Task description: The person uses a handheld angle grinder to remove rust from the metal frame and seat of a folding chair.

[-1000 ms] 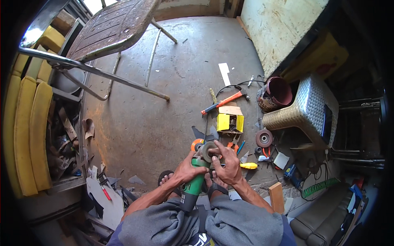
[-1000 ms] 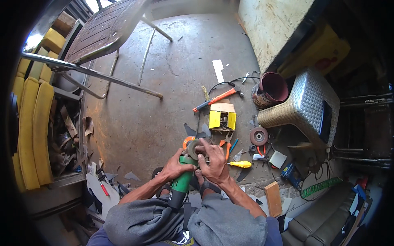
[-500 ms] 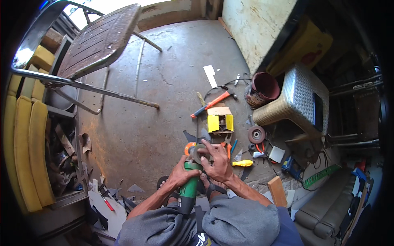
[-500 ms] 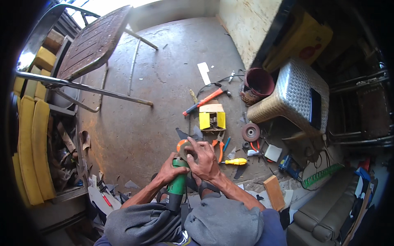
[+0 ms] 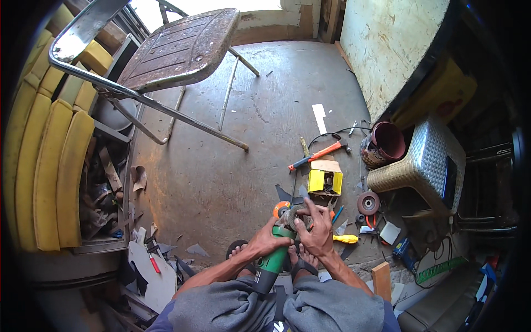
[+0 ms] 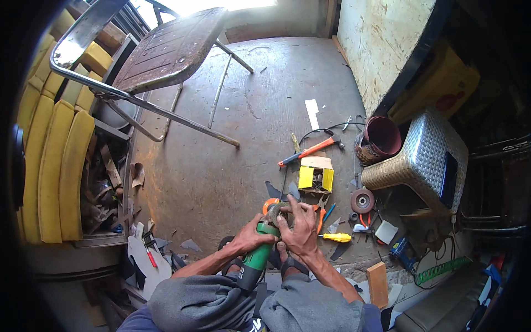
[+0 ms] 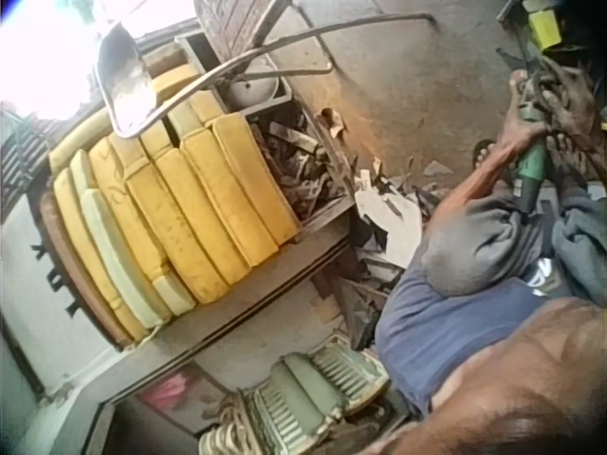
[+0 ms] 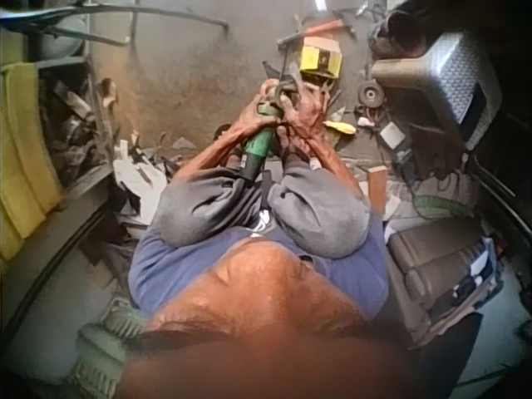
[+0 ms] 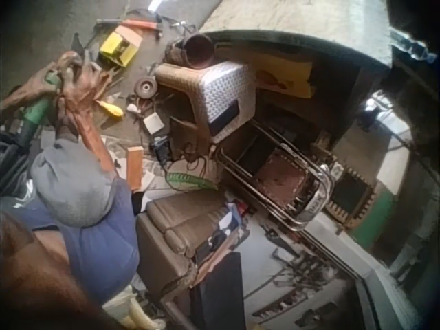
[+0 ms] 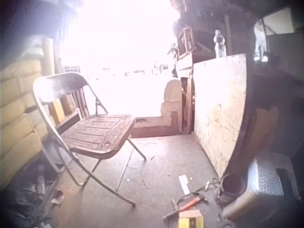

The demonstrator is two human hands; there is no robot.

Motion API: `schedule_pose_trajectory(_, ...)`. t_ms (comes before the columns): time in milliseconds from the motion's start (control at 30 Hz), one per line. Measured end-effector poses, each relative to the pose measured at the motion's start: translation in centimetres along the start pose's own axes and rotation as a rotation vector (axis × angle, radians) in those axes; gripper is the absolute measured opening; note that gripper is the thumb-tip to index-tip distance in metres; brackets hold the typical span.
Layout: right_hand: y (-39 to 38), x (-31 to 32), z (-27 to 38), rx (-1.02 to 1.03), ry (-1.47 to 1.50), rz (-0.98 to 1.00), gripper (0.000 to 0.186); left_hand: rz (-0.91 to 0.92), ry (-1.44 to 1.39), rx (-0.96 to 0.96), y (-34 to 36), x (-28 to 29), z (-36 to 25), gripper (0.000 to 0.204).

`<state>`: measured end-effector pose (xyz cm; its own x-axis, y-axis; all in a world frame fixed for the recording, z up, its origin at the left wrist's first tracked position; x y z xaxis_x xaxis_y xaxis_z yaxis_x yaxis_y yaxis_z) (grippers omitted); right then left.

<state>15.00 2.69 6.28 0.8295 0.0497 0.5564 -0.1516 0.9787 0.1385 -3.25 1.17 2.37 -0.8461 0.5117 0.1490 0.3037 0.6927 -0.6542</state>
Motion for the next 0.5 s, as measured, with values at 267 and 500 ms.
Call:
schedule_pose_trajectory(267,-0.3,0.0,0.4,-0.025,0.067,0.022,0.064,-0.037,-0.036,-0.006,0.2,-0.5,1.2,0.083)
schedule_pose_trajectory(500,-0.5,-1.3,-1.5,-0.135,0.106,0.018,0.076,-0.024,0.033,0.071,0.2,-0.4,0.5,0.087)
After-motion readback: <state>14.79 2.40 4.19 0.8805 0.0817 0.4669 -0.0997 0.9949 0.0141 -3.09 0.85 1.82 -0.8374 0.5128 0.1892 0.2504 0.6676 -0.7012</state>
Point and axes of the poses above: each hand's wrist, its own y-axis towards the middle knuckle, its own x-axis out of the back of the hand, z = x × y, the point moved 4 cm from there along y, towards the middle knuckle, and after that the axes turned 1 degree about z, right-handed, at the moved point
